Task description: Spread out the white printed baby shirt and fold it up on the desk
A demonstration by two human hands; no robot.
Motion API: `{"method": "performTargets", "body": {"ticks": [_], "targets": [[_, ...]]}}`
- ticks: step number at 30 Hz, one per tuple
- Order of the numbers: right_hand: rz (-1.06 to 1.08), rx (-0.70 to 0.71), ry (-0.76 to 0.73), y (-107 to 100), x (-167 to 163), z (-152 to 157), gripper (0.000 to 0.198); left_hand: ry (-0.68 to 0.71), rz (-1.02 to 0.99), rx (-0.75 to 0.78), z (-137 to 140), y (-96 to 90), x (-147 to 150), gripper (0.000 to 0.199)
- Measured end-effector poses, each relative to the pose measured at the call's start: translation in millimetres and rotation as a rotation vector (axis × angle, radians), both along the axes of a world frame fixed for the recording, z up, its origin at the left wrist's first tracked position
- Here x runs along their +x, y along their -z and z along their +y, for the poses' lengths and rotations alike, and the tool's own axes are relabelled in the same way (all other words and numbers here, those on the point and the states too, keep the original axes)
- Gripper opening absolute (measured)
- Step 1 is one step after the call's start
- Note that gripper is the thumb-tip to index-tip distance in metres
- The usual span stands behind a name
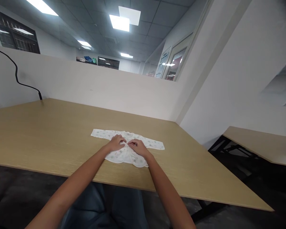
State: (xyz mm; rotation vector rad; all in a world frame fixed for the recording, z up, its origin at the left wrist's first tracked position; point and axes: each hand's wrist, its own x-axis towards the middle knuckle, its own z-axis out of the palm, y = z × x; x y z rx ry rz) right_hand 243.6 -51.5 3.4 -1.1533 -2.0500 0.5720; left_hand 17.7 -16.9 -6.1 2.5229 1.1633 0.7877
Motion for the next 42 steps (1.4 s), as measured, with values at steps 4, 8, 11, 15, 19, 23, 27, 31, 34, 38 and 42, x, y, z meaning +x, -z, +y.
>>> {"method": "performTargets", "body": {"ticks": [4,8,11,15,19,23,27,31,34,38,42], "targets": [[0.009,-0.019,-0.006,-1.5,0.3,-1.0,0.020,0.015,-0.002,0.006,1.4,1.5,-0.2,0.026],[0.000,-0.026,-0.005,-2.2,0.6,-1.5,0.020,0.013,-0.005,0.004,2.2,1.5,0.0,0.026],[-0.001,-0.022,0.002,-1.6,1.1,-1.1,0.022,0.012,0.001,0.000,2.0,0.5,0.3,0.025],[-0.002,-0.024,0.015,-0.5,1.3,-0.2,0.023,0.020,0.000,-0.007,2.5,0.7,0.2,0.026],[0.004,-0.038,0.005,-0.5,0.7,-0.7,0.022,0.021,-0.012,-0.011,2.9,1.5,0.0,0.026],[0.010,-0.025,0.005,-0.4,0.7,-1.2,0.022,0.016,-0.001,-0.025,0.5,-1.1,0.0,0.026],[0.003,-0.023,0.011,0.3,1.1,-0.2,0.022,0.012,-0.003,-0.024,-0.3,-1.9,0.0,0.026],[0.007,-0.026,0.008,0.4,1.2,-0.1,0.022,0.017,-0.007,-0.017,-0.4,-1.9,-0.1,0.027],[0.016,-0.027,-0.001,-0.4,0.7,-1.2,0.022,0.015,0.004,-0.032,-2.5,-4.5,0.1,0.026],[0.014,-0.034,0.000,-1.9,-0.5,-2.6,0.022,0.006,0.007,-0.031,-4.1,-6.6,0.1,0.027],[0.009,-0.051,0.013,-2.8,-1.0,-2.8,0.022,0.014,0.002,-0.024,-2.3,-4.4,-0.6,0.028]]}}
